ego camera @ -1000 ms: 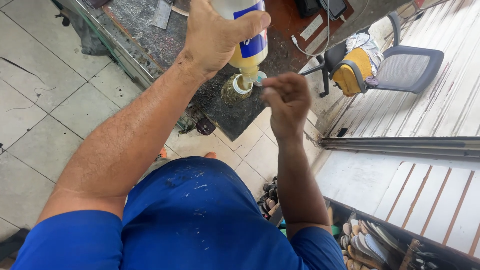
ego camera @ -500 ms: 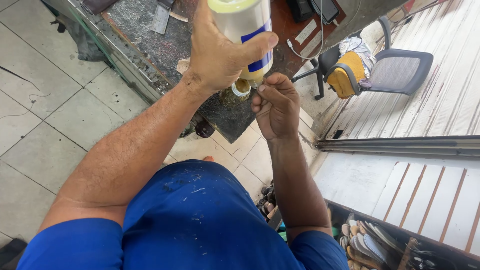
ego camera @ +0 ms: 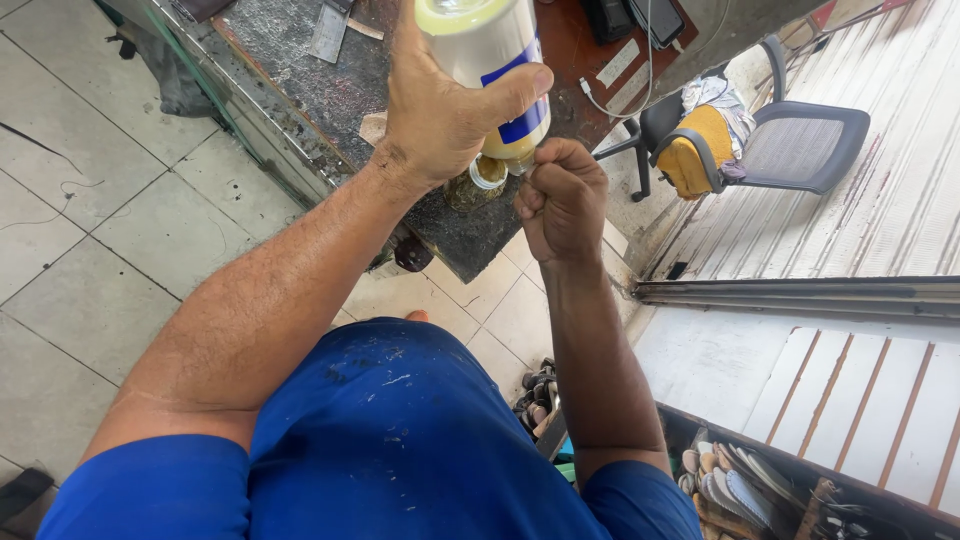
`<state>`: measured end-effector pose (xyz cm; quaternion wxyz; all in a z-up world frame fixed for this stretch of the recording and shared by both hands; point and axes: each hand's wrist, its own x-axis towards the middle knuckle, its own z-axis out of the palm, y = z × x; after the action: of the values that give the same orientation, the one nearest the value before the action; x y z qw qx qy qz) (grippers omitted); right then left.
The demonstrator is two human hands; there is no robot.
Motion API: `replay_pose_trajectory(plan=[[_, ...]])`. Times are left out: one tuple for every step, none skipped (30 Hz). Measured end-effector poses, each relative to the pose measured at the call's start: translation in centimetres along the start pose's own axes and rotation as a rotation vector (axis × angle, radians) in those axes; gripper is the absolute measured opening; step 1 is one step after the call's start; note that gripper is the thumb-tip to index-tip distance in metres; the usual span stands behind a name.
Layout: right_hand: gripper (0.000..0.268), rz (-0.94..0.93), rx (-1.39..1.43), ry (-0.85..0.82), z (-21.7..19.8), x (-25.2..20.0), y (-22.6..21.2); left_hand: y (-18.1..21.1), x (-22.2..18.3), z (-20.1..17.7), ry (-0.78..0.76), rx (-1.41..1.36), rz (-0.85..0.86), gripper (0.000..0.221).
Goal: Applying glue to leather strips and a bag for repair
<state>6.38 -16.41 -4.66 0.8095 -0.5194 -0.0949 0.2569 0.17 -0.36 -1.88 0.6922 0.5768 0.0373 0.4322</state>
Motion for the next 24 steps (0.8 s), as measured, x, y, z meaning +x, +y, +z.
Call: replay_pose_trajectory(plan=[[0.028,0.001,-0.001,-0.001,-0.1,0.3,0.1,-0.3,0.0,-0.1,0.002,0.000,0.000,0.064],[0.028,0.001,-0.040,-0.006,-0.2,0.6,0.2,-0.7,-0.1,-0.2,0.014,0.008,0.000,0.066],[0.027,-0.001,-0.079,-0.010,-0.3,0.9,0.2,-1.0,-0.1,-0.3,0.023,0.016,-0.001,0.069],[0.027,-0.001,-0.079,-0.010,-0.2,0.9,0.1,-0.8,0.0,-0.3,0.023,0.015,0.000,0.069],[0.025,-0.018,-0.128,-0.023,-0.1,1.0,0.0,-0.6,0.0,-0.3,0.021,-0.008,0.009,0.066],[0.023,-0.035,-0.177,-0.037,0.0,1.1,-0.1,-0.4,0.1,-0.3,0.019,-0.030,0.019,0.063],[0.023,-0.034,-0.178,-0.039,-0.1,1.2,-0.1,-0.6,0.0,-0.5,0.021,-0.030,0.020,0.063],[0.025,-0.080,-0.235,-0.094,-0.2,1.2,-0.1,-0.7,-0.1,-0.7,0.024,-0.014,-0.004,0.067],[0.027,-0.128,-0.291,-0.149,-0.3,1.3,-0.2,-0.9,-0.1,-0.9,0.025,0.001,-0.027,0.071],[0.027,-0.129,-0.291,-0.150,-0.3,1.4,-0.3,-0.7,-0.1,-1.0,0.026,0.001,-0.025,0.071],[0.026,-0.166,-0.366,-0.195,-0.3,1.4,-0.3,-0.5,-0.3,-1.2,0.017,0.026,-0.034,0.071],[0.026,-0.203,-0.439,-0.241,-0.4,1.3,-0.4,-0.3,-0.4,-1.4,0.007,0.052,-0.042,0.071],[0.026,-0.200,-0.441,-0.243,-0.4,1.3,-0.5,-0.5,-0.6,-1.6,0.011,0.052,-0.044,0.071],[0.026,-0.308,-0.608,-0.266,-0.4,1.2,-0.6,-0.6,-0.8,-1.8,0.014,0.089,-0.065,0.075],[0.027,-0.417,-0.774,-0.288,-0.4,1.1,-0.8,-0.8,-1.0,-2.0,0.018,0.126,-0.086,0.078],[0.027,-0.414,-0.774,-0.291,-0.2,0.8,-1.0,-0.8,-1.1,-2.0,0.021,0.127,-0.087,0.078],[0.025,-0.463,-0.892,-0.299,0.0,0.6,-1.3,-0.8,-1.1,-2.0,0.013,0.031,-0.045,0.074],[0.024,-0.512,-1.009,-0.306,0.2,0.4,-1.6,-0.9,-1.0,-2.0,0.005,-0.064,-0.002,0.071],[0.024,-0.510,-1.010,-0.306,0.4,0.0,-1.8,-1.1,-1.1,-2.1,0.005,-0.065,-0.003,0.071],[0.023,-0.521,-1.077,-0.316,0.6,-0.3,-2.1,-1.3,-1.1,-2.2,0.021,-0.051,0.009,0.072],[0.023,-0.535,-1.143,-0.326,1.0,-0.6,-2.4,-1.6,-1.0,-2.3,0.035,-0.036,0.024,0.073],[0.023,-0.537,-1.143,-0.327,1.1,-0.6,-2.5,-1.7,-1.0,-2.4,0.035,-0.036,0.026,0.073],[0.023,-0.568,-1.202,-0.319,1.2,-0.8,-2.6,-1.8,-1.2,-2.5,0.029,-0.042,0.030,0.074],[0.023,-0.599,-1.261,-0.311,1.3,-0.9,-2.7,-2.0,-1.4,-2.6,0.024,-0.049,0.034,0.074]])
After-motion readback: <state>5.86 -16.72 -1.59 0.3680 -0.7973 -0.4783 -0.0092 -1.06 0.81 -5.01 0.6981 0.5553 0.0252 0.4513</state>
